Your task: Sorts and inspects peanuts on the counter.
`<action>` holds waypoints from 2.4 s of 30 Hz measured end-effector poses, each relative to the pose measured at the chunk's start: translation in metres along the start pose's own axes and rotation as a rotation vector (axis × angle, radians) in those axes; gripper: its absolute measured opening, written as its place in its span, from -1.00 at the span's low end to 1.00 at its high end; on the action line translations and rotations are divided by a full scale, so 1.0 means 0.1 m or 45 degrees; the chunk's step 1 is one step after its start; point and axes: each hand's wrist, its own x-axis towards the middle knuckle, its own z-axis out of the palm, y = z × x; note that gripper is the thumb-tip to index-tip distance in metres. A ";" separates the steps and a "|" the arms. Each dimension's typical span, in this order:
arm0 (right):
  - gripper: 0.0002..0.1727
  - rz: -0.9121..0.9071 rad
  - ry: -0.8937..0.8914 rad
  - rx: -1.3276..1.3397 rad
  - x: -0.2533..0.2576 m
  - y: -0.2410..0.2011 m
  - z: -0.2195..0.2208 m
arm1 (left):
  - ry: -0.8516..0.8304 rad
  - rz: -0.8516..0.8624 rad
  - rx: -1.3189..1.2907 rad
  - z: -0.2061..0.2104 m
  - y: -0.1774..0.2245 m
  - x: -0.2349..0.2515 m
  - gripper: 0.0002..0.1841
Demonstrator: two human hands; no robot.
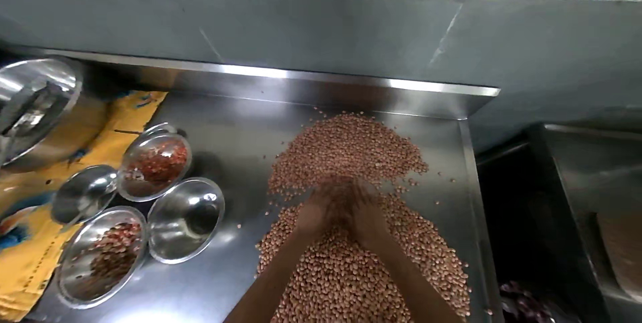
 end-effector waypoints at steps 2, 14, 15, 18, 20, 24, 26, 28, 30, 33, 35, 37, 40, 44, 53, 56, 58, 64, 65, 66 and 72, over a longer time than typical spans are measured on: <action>-0.12 0.020 -0.079 0.042 -0.10 -0.06 -0.02 | -0.004 0.050 0.001 -0.03 -0.02 0.13 -0.44; -0.49 0.096 0.170 0.259 -0.33 0.04 -0.38 | -0.403 0.334 0.149 0.23 0.12 0.25 -0.36; -0.49 0.108 0.230 0.235 -0.23 0.08 -0.40 | -0.413 0.329 0.117 0.19 0.15 0.19 -0.37; -0.31 0.082 0.278 0.055 0.17 0.24 -0.37 | -0.467 0.273 0.012 0.00 0.30 0.06 -0.39; -0.21 0.069 0.249 -0.038 0.35 0.31 -0.23 | -0.358 0.167 -0.058 -0.02 0.28 0.05 -0.45; -0.05 0.065 0.151 -0.070 0.30 0.25 -0.12 | -0.006 0.077 -0.027 -0.07 0.06 0.21 -0.42; -0.02 0.086 0.038 -0.046 0.17 0.17 -0.14 | 0.037 0.129 0.093 -0.01 -0.07 0.31 -0.32; -0.03 0.119 -0.088 -0.027 0.06 0.09 -0.21 | -0.063 0.170 0.236 0.01 -0.12 0.37 -0.26; -0.09 0.117 -0.208 0.036 -0.05 0.02 -0.31 | -0.193 0.181 0.307 0.06 -0.14 0.36 -0.22; -0.21 0.101 -0.222 0.160 -0.13 -0.06 -0.44 | -0.271 0.208 0.266 0.11 -0.13 0.22 -0.21; -0.24 0.087 -0.084 0.170 -0.08 -0.10 -0.45 | -0.274 0.196 0.163 0.11 -0.12 0.09 -0.23; -0.23 0.036 0.038 0.129 0.05 -0.12 -0.38 | -0.322 0.137 0.122 0.06 -0.08 0.00 -0.26; -0.23 -0.083 0.133 0.007 0.26 -0.04 -0.16 | -0.383 0.089 0.123 0.04 -0.05 -0.09 -0.29; -0.18 -0.048 0.145 -0.033 0.22 0.02 0.02 | -0.429 0.021 0.101 -0.03 -0.04 -0.13 -0.31; -0.12 0.176 -0.066 -0.022 -0.05 -0.07 -0.10 | -0.136 0.259 0.239 0.07 -0.14 0.41 -0.27; -0.14 0.178 -0.089 -0.028 -0.06 -0.08 -0.12 | -0.209 0.291 0.272 0.08 -0.16 0.35 -0.29; -0.16 0.185 -0.085 0.053 -0.06 -0.06 -0.12 | -0.265 0.310 0.222 0.10 -0.17 0.22 -0.32; -0.43 0.262 0.221 0.319 0.06 -0.17 -0.25 | -0.437 0.195 0.142 -0.04 -0.03 -0.06 -0.32; -0.43 0.201 0.250 0.286 0.13 -0.19 -0.27 | -0.438 0.176 0.121 -0.06 -0.02 -0.08 -0.34; -0.42 0.148 0.238 0.227 0.21 -0.19 -0.29 | -0.420 0.145 0.087 -0.11 0.00 -0.09 -0.39; -0.20 -0.155 0.158 -0.119 0.46 -0.01 -0.07 | -0.017 0.035 0.038 -0.27 -0.26 0.06 -0.43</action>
